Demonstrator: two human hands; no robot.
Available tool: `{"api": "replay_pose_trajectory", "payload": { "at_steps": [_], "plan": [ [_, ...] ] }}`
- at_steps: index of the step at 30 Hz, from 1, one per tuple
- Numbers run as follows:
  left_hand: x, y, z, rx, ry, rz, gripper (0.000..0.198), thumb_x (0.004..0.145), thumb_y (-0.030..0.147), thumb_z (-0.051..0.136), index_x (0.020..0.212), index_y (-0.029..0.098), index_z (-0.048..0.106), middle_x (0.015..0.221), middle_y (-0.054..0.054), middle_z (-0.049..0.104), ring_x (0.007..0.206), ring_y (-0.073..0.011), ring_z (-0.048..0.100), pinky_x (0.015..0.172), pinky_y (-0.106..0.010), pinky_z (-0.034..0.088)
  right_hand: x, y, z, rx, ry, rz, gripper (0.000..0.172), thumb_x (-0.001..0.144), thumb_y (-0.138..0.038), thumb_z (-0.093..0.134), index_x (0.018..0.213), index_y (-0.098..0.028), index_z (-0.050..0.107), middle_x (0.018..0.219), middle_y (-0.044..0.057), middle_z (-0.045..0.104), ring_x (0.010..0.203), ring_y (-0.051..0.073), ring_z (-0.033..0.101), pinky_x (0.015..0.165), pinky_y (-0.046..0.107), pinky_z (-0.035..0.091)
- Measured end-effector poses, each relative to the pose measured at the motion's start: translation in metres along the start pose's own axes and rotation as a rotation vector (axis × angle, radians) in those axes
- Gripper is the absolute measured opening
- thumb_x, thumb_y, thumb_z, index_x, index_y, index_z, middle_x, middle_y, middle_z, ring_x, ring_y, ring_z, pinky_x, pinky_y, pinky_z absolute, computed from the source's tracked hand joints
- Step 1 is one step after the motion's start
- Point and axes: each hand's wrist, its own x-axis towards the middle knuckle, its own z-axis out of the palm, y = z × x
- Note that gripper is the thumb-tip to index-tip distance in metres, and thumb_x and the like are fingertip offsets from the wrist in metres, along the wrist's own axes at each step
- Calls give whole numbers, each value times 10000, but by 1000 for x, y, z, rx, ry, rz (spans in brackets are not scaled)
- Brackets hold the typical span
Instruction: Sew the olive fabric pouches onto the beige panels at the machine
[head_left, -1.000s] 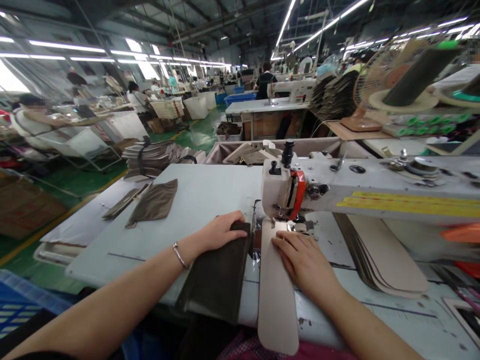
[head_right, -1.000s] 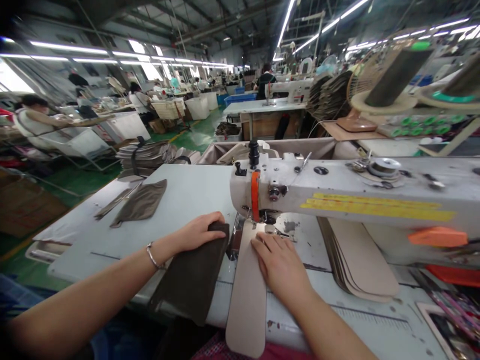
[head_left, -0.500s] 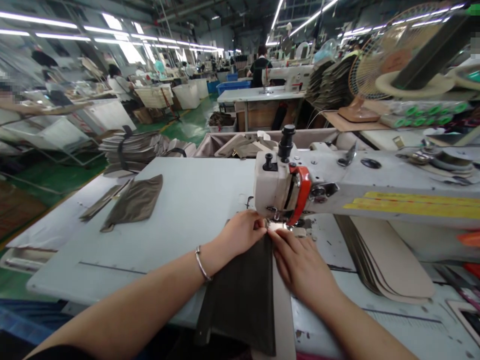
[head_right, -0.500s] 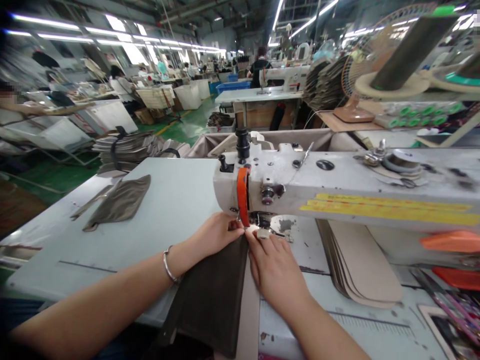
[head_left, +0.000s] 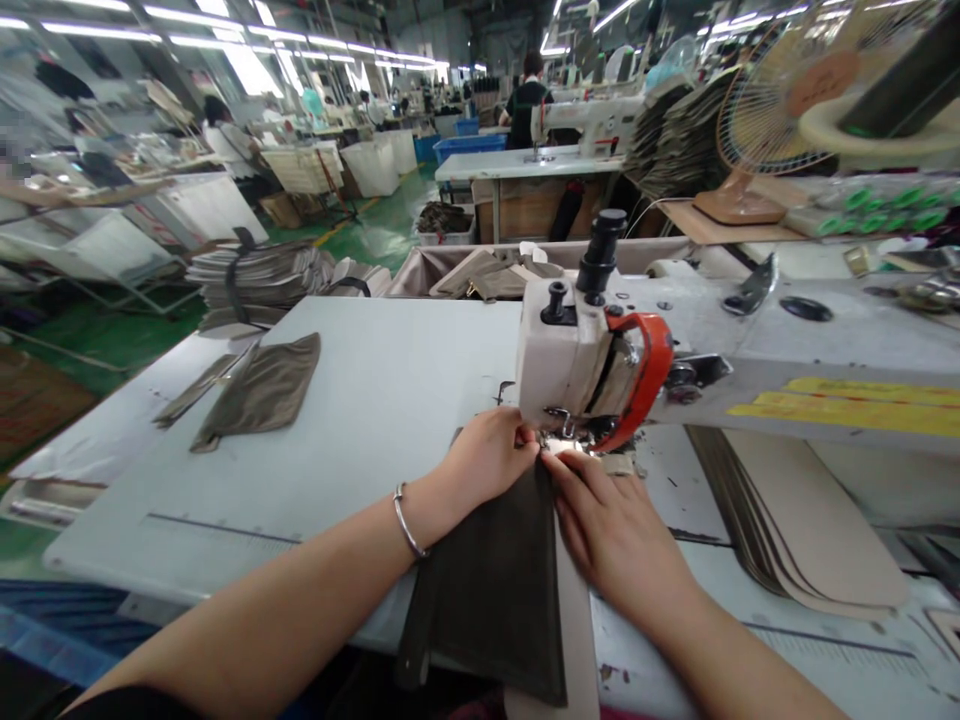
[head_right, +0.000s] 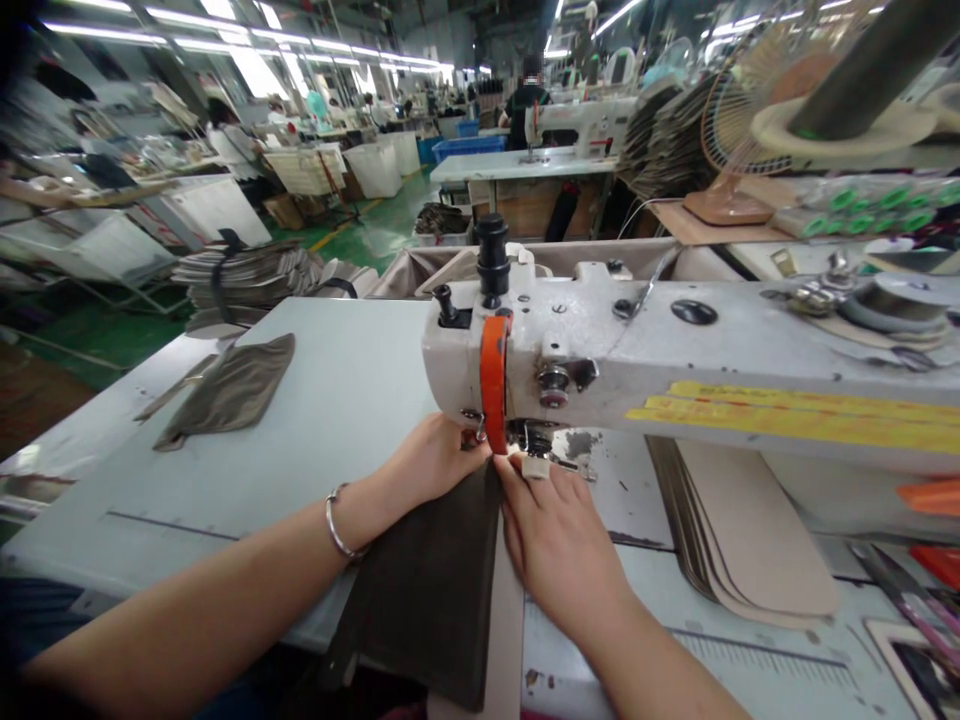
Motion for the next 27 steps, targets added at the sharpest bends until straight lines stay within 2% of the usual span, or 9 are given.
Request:
{"api": "replay_pose_trajectory", "payload": {
  "at_steps": [10,16,18,22,24,27],
  "plan": [
    [2,6,-1,80,20,-14,108,820,172,539,735,147,602,742,-62,660,625,-149,569,586,-260,405,0,0,2,35,3,-8,454,970,-240,415,1414,-151,390,1393,116,445,1176,302,457,933,458,391],
    [-3,9,-4,111,37,13,84,844,166,554,797,143,620,821,-67,663,760,-185,607,716,-293,476,-1,1,-2,46,-16,-7,415,974,-248,425,1379,-160,436,1368,113,468,1159,295,465,933,458,391],
    [-12,11,-9,137,27,86,73,862,173,564,881,155,632,946,-66,661,913,-211,601,838,-334,482,-3,0,-6,57,-36,-22,404,968,-235,438,1369,-182,448,1368,100,470,1159,281,465,938,450,391],
    [-35,12,-18,224,-95,347,163,937,206,502,1042,168,621,1174,-54,613,1176,-210,510,1057,-369,394,-11,-3,-10,71,-77,-30,449,951,-189,453,1398,-198,409,1400,94,431,1234,265,406,992,447,353],
    [-43,11,-18,245,-116,386,204,956,215,475,1112,152,591,1230,-59,594,1221,-190,491,1097,-347,365,-13,-5,-10,75,-74,-19,456,950,-181,444,1403,-194,399,1404,97,421,1258,262,382,1008,448,335],
    [-45,9,-14,257,-112,370,235,966,223,459,1159,146,568,1267,-65,582,1245,-186,485,1106,-346,364,-12,-7,-9,83,-65,-5,445,953,-183,432,1397,-194,404,1406,94,415,1270,255,369,1017,445,322]
  ]
}}
